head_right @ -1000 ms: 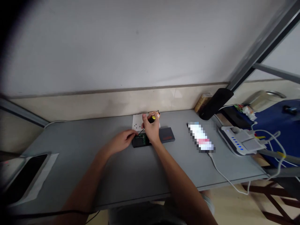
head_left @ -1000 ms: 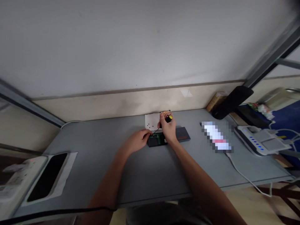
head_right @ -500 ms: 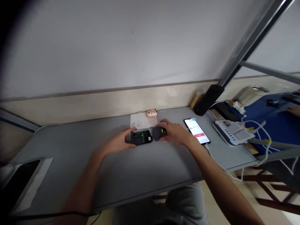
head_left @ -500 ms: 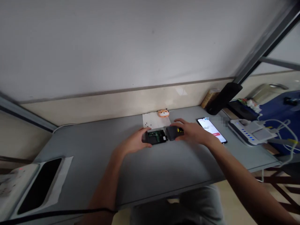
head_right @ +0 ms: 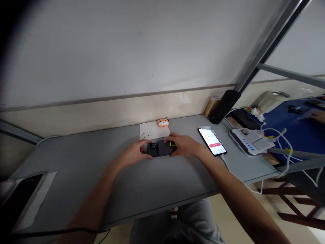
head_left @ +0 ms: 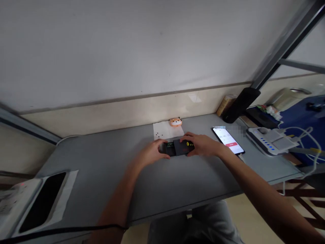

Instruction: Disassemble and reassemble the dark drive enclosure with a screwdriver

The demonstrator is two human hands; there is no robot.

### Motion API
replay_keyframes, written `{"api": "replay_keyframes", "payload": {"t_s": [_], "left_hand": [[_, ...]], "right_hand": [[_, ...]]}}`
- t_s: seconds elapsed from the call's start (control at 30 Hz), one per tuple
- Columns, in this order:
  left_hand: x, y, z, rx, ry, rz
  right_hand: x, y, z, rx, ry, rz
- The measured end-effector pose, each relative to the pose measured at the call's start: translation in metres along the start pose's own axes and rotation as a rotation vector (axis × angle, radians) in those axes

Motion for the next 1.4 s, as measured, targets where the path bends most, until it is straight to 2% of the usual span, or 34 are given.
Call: {"api": "replay_keyframes", "payload": {"t_s": [0.17,0.23,0.27,0.37,0.43,0.5,0.57,0.63,0.8,1.03,1.23,1.4], "left_hand": [[0.002,-0.003,-0.001,0.033,-0.101,-0.075],[0.003,-0.004,0.000,0.050,-0.113,-0.082],[0.004,-0.004,0.000,0.070,-0.123,-0.092],[0.005,-0.003,-0.005,0.214,-0.176,-0.144],[0.007,-0.002,-0.010,0.314,-0.214,-0.176],[0.009,0.000,-0.012,0.356,-0.243,-0.200],[0.010,0.001,-0.013,0.363,-0.267,-0.218],[0.010,0.004,-0.015,0.371,-0.296,-0.228],[0.007,0.007,-0.019,0.398,-0.355,-0.213],[-0.002,0.009,-0.019,0.387,-0.356,-0.198],[-0.006,0.004,-0.012,0.285,-0.122,-0.193],[-0.004,-0.001,-0.001,0.172,-0.020,-0.227]], "right_hand": [[0.013,-0.007,0.016,-0.067,0.016,-0.071],[0.009,-0.010,0.024,-0.129,-0.052,-0.102],[0.002,-0.010,0.029,-0.184,-0.117,-0.162],[-0.033,-0.005,0.030,-0.302,-0.430,-0.538],[-0.049,-0.003,0.013,-0.246,-0.699,-0.796],[-0.048,-0.009,-0.008,-0.119,-0.944,-0.921],[-0.035,-0.022,-0.025,0.014,-1.098,-0.930],[-0.018,-0.036,-0.036,0.108,-1.155,-0.877],[0.007,-0.055,-0.041,0.089,-1.113,-0.780],[0.008,-0.058,-0.029,0.080,-1.083,-0.662],[0.008,-0.055,-0.038,0.111,-1.231,-0.715],[-0.002,-0.041,-0.043,0.105,-1.412,-0.782]]}}
Point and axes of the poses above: each hand's wrist, its own y-axis away from the middle knuckle, its own x-axis out of the palm, z = x × y, the point moved 7 cm from there along -y, towards the middle knuckle, and after that the axes turned 6 degrees about z, right-handed, at the moved point
